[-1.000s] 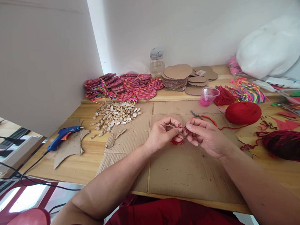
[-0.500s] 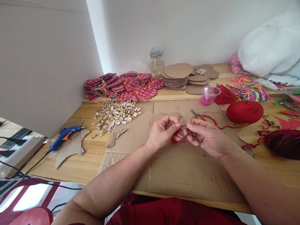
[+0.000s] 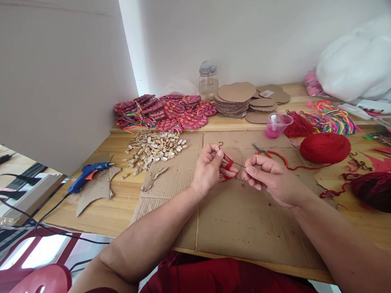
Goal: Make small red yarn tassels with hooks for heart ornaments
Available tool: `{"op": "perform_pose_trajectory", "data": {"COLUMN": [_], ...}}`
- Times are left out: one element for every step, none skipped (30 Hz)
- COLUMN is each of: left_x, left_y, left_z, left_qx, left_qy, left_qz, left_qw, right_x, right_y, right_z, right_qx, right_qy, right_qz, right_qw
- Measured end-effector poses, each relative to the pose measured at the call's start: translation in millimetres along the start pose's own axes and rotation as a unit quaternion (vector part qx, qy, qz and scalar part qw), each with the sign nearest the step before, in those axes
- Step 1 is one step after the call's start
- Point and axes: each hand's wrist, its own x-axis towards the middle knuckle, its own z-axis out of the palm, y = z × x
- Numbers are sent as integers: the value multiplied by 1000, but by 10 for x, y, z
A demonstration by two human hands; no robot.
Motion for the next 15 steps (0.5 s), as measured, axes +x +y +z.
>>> {"op": "perform_pose_trajectory", "data": {"left_x": [5,10,16,24,33,43,54,63,70,73,71,66,57,46,35], "left_y": [-1,2,9,20,36,54,73,89,100,104,101,90,74,54,35], "left_z": [-2,-4,-6,-9,-16,-24,-34,-44,-53,-59,-61,-59,-53,-45,-36], "left_qx": [-9,-18,-26,-32,-35,-37,-39,-41,-45,-50,-56,-62,-69,-76,-82], "left_qy": [10,19,26,35,44,52,58,60,54,42,27,12,-1,-12,-21], "left_qz": [4,4,3,-1,-4,-8,-10,-11,-11,-12,-15,-19,-24,-32,-41], "left_qw": [1000,1000,999,999,998,998,997,997,997,998,998,998,997,997,996], "right_x": [0,0,0,0,0,2,4,7,9,10,10,7,4,-1,-5], "right_y": [3,5,7,8,8,7,4,0,-8,-18,-31,-45,-58,-70,-78], "right_z": [9,16,19,16,7,-6,-24,-42,-58,-68,-70,-64,-49,-28,-3], "right_qx": [-6,-12,-16,-17,-14,-4,14,39,70,105,142,176,207,234,255], "right_qy": [0,-3,-10,-18,-26,-30,-28,-20,-10,1,11,19,24,27,29], "right_qz": [2,5,9,13,20,27,34,42,49,52,51,44,32,17,4], "right_qw": [1000,1000,1000,1000,999,999,999,998,996,993,989,983,978,972,966]}}
